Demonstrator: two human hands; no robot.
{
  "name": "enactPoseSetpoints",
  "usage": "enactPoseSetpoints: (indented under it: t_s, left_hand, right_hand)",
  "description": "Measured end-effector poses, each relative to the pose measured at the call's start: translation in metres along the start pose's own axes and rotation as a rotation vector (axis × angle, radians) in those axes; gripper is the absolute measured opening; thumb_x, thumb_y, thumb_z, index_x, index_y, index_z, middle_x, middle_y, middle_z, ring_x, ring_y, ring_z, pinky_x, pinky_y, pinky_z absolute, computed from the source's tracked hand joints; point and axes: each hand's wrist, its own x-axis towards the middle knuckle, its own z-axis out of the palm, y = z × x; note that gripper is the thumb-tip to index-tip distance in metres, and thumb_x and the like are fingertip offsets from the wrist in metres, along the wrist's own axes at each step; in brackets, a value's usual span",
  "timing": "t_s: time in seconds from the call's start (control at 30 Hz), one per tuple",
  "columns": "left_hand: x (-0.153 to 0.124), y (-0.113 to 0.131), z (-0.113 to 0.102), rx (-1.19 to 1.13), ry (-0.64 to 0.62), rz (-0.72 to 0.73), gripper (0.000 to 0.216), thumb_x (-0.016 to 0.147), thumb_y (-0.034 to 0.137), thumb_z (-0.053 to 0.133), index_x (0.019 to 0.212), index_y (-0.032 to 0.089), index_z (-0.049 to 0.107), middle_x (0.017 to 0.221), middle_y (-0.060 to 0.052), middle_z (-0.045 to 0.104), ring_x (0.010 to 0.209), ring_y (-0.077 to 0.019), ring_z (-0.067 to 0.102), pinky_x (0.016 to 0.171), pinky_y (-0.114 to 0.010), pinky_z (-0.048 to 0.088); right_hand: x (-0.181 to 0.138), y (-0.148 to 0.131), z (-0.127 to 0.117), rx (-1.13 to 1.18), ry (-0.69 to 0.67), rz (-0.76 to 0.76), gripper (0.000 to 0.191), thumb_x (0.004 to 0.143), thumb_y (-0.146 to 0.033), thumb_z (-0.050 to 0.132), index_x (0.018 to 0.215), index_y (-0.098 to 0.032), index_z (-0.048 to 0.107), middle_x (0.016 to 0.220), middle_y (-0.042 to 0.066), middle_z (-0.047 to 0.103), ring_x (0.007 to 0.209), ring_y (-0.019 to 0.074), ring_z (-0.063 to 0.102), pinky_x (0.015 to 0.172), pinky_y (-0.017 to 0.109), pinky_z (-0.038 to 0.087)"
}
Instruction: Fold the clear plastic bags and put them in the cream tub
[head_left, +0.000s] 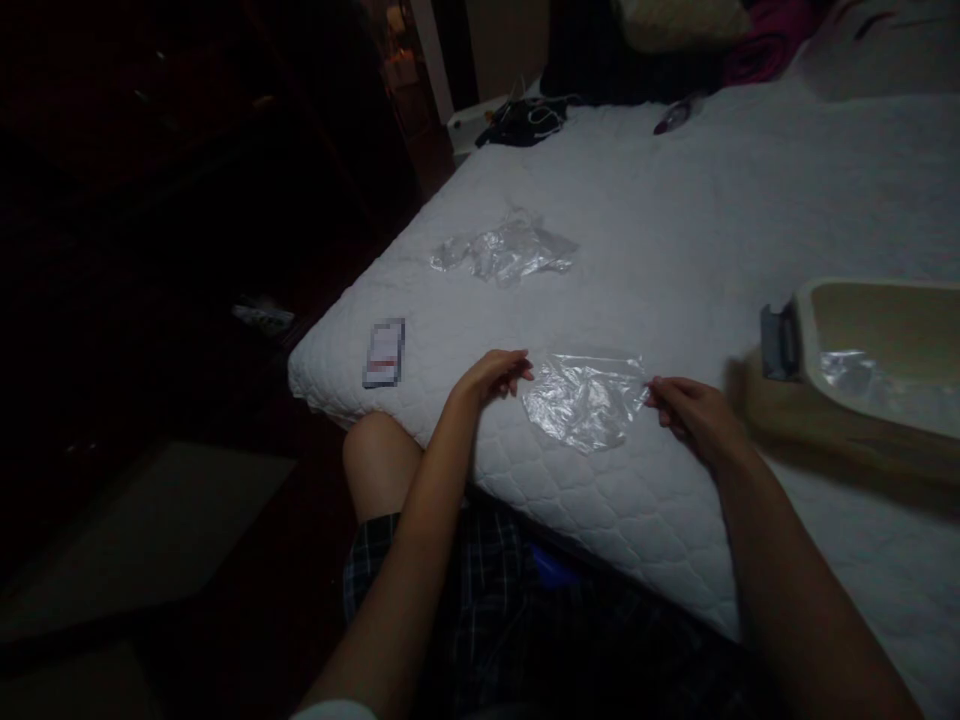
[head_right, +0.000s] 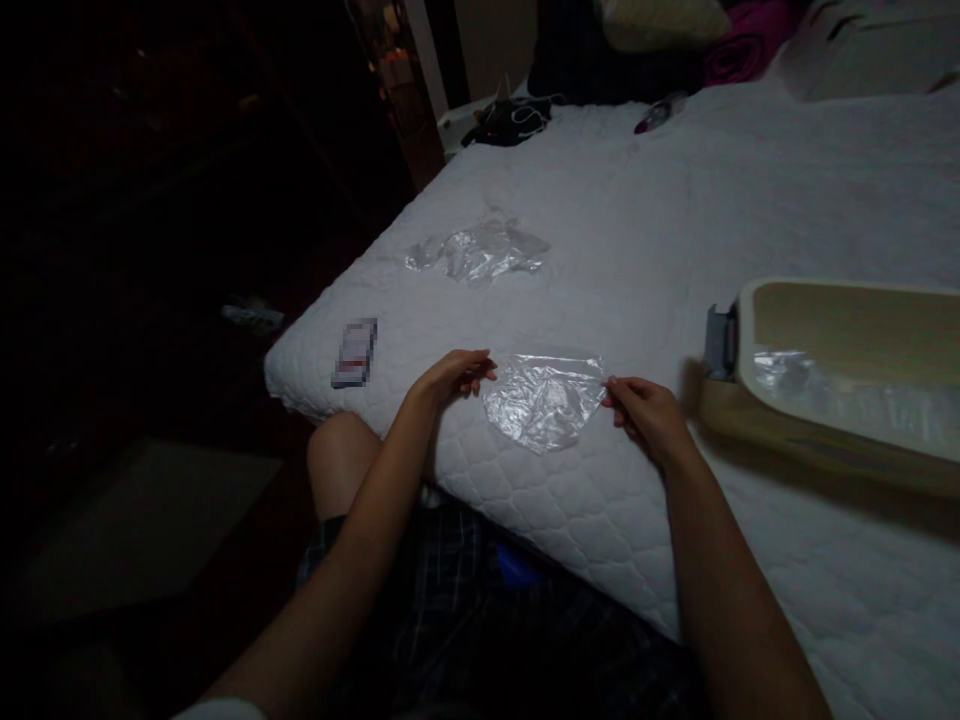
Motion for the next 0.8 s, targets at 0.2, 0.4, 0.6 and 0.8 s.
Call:
enactPoseSetpoints:
  t_s: [0.2,0.4,0.6,0.8]
  left_hand:
    - [0.017,0.006,0.006,0.07,-0.224,0.004,0.017,0.078,0.028,0.061,0.082,0.011,0.061,0.067,-0.002,0.063,0.036,-0.002,0.041,0.035,-0.017,0.022]
    - [0.014,-0.006,0.015,0.054,-0.173,0.168,0.013,0.074,0.017,0.061,0.085,0.01,0.062,0.058,0.004,0.052,0.037,-0.0008,0.036,0.037,-0.017,0.024]
    - [0.012,-0.014,0.013,-0.008,-0.166,0.244,0.032,0.071,0.024,0.068,0.1,0.009,0.065,0.061,0.003,0.053,0.042,-0.0008,0.037,0.041,-0.017,0.026]
    - [0.012,-0.019,0.012,-0.033,-0.11,0.225,0.042,0.068,0.03,0.074,0.102,0.006,0.067,0.065,-0.003,0.062,0.041,-0.0008,0.037,0.042,-0.019,0.025]
  right_hand:
    - [0.008,0.004,0.002,0.084,-0.069,0.013,0.042,0.065,-0.052,0.069,0.088,-0.017,0.065,0.049,-0.004,0.051,0.033,0.0037,0.033,0.029,0.018,0.017]
    - [0.006,0.005,0.009,0.085,0.013,-0.09,0.036,0.061,-0.044,0.074,0.085,-0.018,0.066,0.06,-0.002,0.056,0.043,0.0057,0.043,0.034,0.018,0.029]
    - [0.007,0.008,0.014,0.075,0.073,-0.189,0.035,0.061,-0.043,0.074,0.086,-0.02,0.068,0.063,-0.001,0.058,0.046,0.0076,0.044,0.037,0.021,0.037]
    - [0.004,0.011,0.011,-0.017,0.106,-0.229,0.039,0.065,-0.044,0.07,0.095,-0.019,0.07,0.06,0.0,0.059,0.044,0.0085,0.044,0.037,0.022,0.037]
